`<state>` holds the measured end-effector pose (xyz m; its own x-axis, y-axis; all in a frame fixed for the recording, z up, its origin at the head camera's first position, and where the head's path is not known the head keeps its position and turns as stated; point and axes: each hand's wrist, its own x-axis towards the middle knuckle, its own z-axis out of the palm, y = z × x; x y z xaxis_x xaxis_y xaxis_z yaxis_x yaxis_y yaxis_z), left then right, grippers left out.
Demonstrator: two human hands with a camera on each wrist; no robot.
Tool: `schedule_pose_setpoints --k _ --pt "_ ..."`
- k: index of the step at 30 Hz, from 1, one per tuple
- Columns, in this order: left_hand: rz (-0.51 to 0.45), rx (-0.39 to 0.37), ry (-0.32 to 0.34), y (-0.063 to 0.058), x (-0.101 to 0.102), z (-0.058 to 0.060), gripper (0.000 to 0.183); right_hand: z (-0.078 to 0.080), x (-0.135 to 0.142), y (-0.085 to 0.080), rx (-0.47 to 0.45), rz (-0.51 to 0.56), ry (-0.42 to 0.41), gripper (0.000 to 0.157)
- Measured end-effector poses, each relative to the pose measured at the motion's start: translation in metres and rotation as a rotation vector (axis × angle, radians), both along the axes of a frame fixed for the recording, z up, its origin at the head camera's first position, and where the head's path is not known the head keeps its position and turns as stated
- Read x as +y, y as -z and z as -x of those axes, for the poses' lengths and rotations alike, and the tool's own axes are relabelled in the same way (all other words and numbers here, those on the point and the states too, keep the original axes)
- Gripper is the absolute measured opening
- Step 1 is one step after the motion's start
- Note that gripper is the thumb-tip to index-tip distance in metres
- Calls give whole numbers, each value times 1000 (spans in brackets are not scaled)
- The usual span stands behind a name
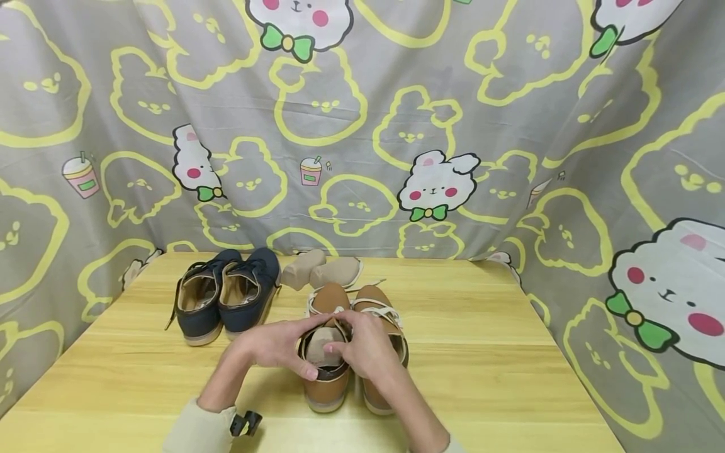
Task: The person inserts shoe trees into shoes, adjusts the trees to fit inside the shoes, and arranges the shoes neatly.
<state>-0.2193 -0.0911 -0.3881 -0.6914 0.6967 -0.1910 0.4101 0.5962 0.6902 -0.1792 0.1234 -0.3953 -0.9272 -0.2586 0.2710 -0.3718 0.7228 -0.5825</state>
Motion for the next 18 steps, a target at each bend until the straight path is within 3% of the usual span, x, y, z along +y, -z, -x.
schedule_pose_setpoints --k 5,18 --pt "-1 -8 -2 1 1 -1 109 0 -2 1 23 -18 14 54" --pt "-30 -39 24 -1 0 -3 114 0 -9 -2 -36 -50 32 60"
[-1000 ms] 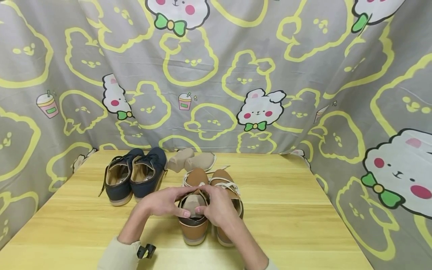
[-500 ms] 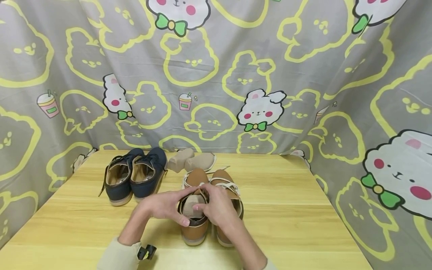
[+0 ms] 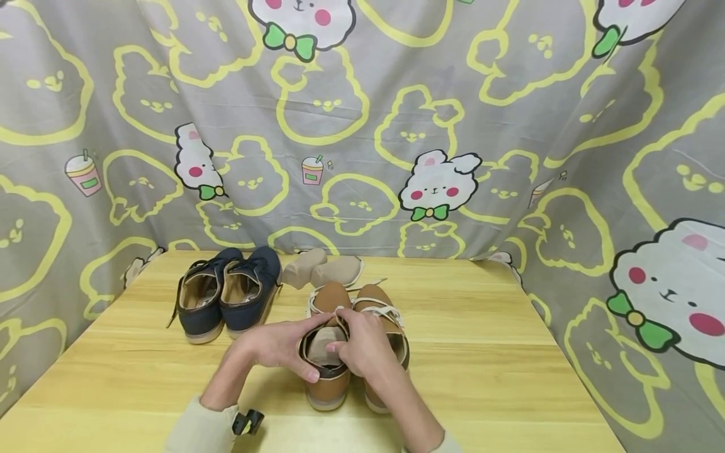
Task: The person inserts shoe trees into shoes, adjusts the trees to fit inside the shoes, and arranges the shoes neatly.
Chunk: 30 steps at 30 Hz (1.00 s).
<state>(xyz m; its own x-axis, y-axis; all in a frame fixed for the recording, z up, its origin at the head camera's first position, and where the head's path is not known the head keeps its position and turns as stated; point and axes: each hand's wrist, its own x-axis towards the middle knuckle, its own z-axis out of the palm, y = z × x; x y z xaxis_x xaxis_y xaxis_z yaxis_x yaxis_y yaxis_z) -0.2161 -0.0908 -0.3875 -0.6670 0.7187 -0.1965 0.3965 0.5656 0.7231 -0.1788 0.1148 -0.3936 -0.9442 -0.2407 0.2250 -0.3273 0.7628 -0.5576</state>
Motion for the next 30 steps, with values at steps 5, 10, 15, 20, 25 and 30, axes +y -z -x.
schedule_pose_setpoints --k 5,10,15,20,25,30 --pt "10 3 -5 0 0 0 113 1 -1 1 12 -10 10 58" --pt "16 12 -8 -1 0 -1 113 2 -2 2 35 -22 24 57" --pt "9 8 -9 -1 0 -1 113 2 -4 5 72 -49 49 55" --pt "-15 -15 -4 -1 0 0 114 3 -3 6 84 -55 74 56" --pt "-31 -34 7 -2 0 0 114 3 -3 9 100 -49 80 55" --pt "-25 -34 14 -3 0 -1 114 3 -2 11 128 -56 92 52"
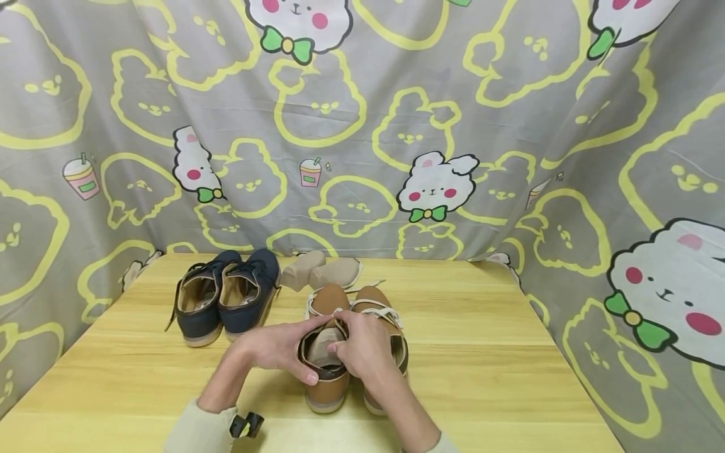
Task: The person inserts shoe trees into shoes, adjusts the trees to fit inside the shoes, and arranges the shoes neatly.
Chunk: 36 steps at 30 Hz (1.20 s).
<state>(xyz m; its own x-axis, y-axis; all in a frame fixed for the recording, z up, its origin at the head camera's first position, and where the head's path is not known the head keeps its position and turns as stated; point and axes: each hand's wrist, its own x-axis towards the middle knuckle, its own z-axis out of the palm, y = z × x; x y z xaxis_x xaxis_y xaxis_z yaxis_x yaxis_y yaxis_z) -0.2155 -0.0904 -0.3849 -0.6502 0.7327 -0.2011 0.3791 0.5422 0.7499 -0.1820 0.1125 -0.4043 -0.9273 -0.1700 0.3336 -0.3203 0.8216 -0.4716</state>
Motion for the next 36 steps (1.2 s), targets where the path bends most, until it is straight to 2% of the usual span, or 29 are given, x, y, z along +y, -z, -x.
schedule_pose_setpoints --k 14,21,36 --pt "-25 -14 21 0 0 0 112 1 -3 3 57 -22 43 49" --pt "-11 -1 10 0 0 0 112 0 -4 3 48 -20 52 49" --pt "8 0 16 -1 -1 0 112 3 -9 3 80 -68 44 51"
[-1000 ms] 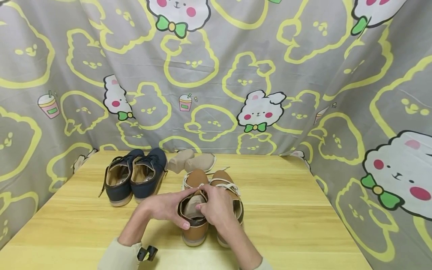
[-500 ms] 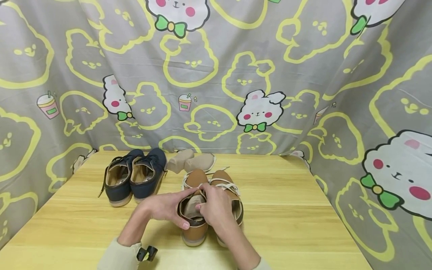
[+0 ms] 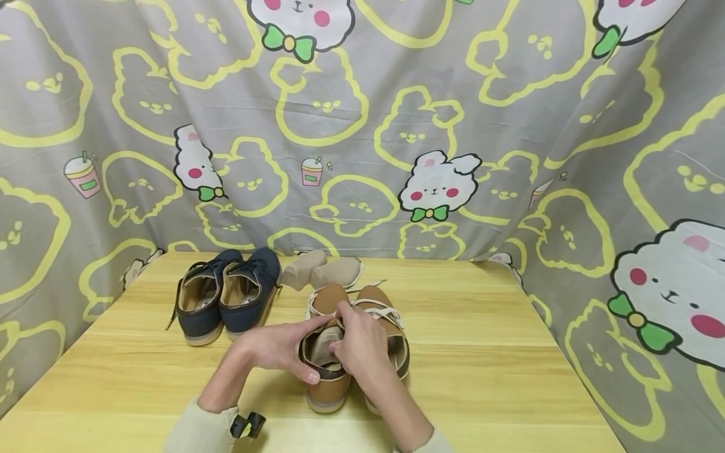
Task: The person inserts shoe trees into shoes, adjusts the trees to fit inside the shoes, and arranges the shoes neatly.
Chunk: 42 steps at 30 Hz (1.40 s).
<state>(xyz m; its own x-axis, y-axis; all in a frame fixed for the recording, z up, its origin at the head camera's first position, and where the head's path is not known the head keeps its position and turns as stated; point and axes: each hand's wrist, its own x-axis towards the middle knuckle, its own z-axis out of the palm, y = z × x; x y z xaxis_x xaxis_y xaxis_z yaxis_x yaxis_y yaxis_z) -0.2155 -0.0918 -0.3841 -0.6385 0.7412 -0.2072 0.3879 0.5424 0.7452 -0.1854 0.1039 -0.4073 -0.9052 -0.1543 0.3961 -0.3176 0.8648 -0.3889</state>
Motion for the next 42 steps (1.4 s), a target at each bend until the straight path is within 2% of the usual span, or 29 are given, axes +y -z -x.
schedule_pose_setpoints --k 11,21,29,32,38,42 --pt "22 -5 -27 -2 1 0 111 5 -3 1 11 -57 30 52" --pt "11 -14 -19 -2 1 1 112 7 -6 3 34 -84 51 50" --pt "21 21 -73 -1 4 -1 111 8 -4 5 42 -45 37 49" --pt "17 25 -77 -1 6 -2 111 8 -2 4 24 -20 17 49" --pt "-3 -8 -70 0 6 -2 112 7 4 -1 -66 42 -29 45" --pt "-7 -25 -76 0 5 -2 116 7 9 -5 -109 82 -84 39"
